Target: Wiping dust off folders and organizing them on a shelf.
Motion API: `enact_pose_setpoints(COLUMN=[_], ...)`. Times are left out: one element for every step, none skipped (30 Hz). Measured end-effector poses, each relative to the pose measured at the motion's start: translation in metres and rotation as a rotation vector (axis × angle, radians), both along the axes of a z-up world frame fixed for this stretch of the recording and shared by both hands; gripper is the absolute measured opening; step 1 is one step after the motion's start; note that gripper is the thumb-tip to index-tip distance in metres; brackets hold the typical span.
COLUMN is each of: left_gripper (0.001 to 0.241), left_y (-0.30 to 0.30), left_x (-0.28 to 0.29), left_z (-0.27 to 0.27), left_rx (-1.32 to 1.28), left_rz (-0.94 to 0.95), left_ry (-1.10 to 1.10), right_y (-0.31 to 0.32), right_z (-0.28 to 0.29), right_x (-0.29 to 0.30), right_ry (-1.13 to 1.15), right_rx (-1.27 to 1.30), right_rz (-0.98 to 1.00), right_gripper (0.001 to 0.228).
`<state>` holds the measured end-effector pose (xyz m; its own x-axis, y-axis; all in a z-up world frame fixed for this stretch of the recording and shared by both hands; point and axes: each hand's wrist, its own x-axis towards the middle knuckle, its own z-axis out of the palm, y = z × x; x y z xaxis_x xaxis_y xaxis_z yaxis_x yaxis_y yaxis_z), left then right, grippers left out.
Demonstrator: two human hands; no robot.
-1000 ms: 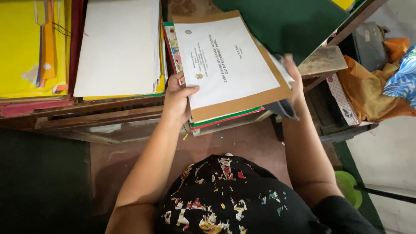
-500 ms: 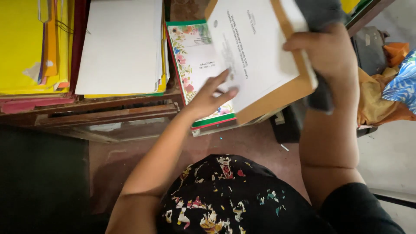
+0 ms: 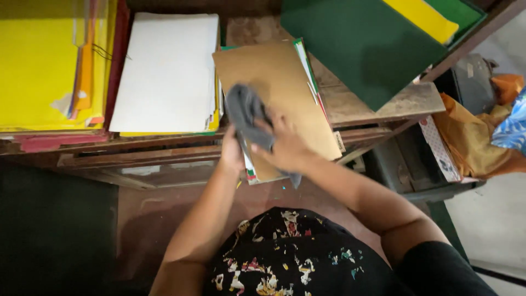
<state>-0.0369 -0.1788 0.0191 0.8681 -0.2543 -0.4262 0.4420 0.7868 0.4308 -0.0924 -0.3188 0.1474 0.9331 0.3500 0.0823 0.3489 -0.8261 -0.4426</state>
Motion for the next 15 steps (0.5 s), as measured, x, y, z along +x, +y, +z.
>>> enact_pose_setpoints(left_gripper=[0.041, 0.037, 0.037, 0.033, 0.029, 0.029, 0.026, 0.027, 0.027, 0.039, 0.053, 0.053, 0.046, 0.04, 0.04], left_y=[-0.001, -0.002, -0.003, -0.003, -0.003, -0.002, 0.0, 0.001, -0.001, -0.004, -0.008, -0.011, -0.015, -0.02, -0.021], left_x=[0.002, 0.006, 0.009, 0.012, 0.015, 0.014, 0.012, 0.012, 0.021, 0.028, 0.035, 0.023, 0.011, 0.0, 0.006], left_z=[-0.016, -0.031, -0.038, -0.046, -0.054, -0.053, -0.052, -0.051, -0.075, -0.099, -0.124, -0.092, -0.06, -0.028, -0.043], left_rx=[0.035, 0.071, 0.072, 0.125, 0.177, 0.177, 0.176, 0.173, 0.172, 0.208, 0.245, 0.246, 0.295, 0.342, 0.342], left_rz=[0.003, 0.008, 0.016, 0.02, 0.024, 0.032, 0.006, -0.019, -0.01, -0.005, 0.0, 0.004, 0.017, 0.029, 0.032], left_ry=[0.02, 0.039, 0.035, 0.066, 0.098, 0.099, 0.088, 0.075, 0.073, 0.055, 0.036, 0.036, 0.034, 0.031, 0.03], right_y=[0.0, 0.001, -0.009, -0.018, -0.027, -0.05, -0.073, -0.096, -0.093, -0.09, -0.088, -0.067, -0.047, -0.029, -0.015], right_z=[-0.017, -0.034, -0.043, -0.053, -0.063, -0.076, -0.088, -0.1, -0.093, -0.087, -0.081, -0.073, -0.065, -0.057, -0.06], right_x=[-0.003, -0.005, 0.009, 0.024, 0.039, 0.061, 0.083, 0.106, 0.111, 0.115, 0.118, 0.111, 0.103, 0.096, 0.089], right_ry=[-0.058, -0.119, -0.125, -0.223, -0.323, -0.325, -0.258, -0.194, -0.199, -0.185, -0.171, -0.173, -0.241, -0.308, -0.309], right_rx=[-0.16, -0.319, -0.317, -0.449, -0.579, -0.577, -0.576, -0.573, -0.572, -0.521, -0.469, -0.467, -0.334, -0.202, -0.201], right_rz=[0.042, 0.085, 0.092, 0.057, 0.019, 0.028, -0.136, -0.299, -0.29, -0.331, -0.371, -0.368, -0.293, -0.218, -0.215], right_gripper=[0.07, 0.067, 0.067, 0.068, 0.07, 0.07, 0.067, 0.064, 0.064, 0.069, 0.076, 0.076, 0.068, 0.066, 0.066])
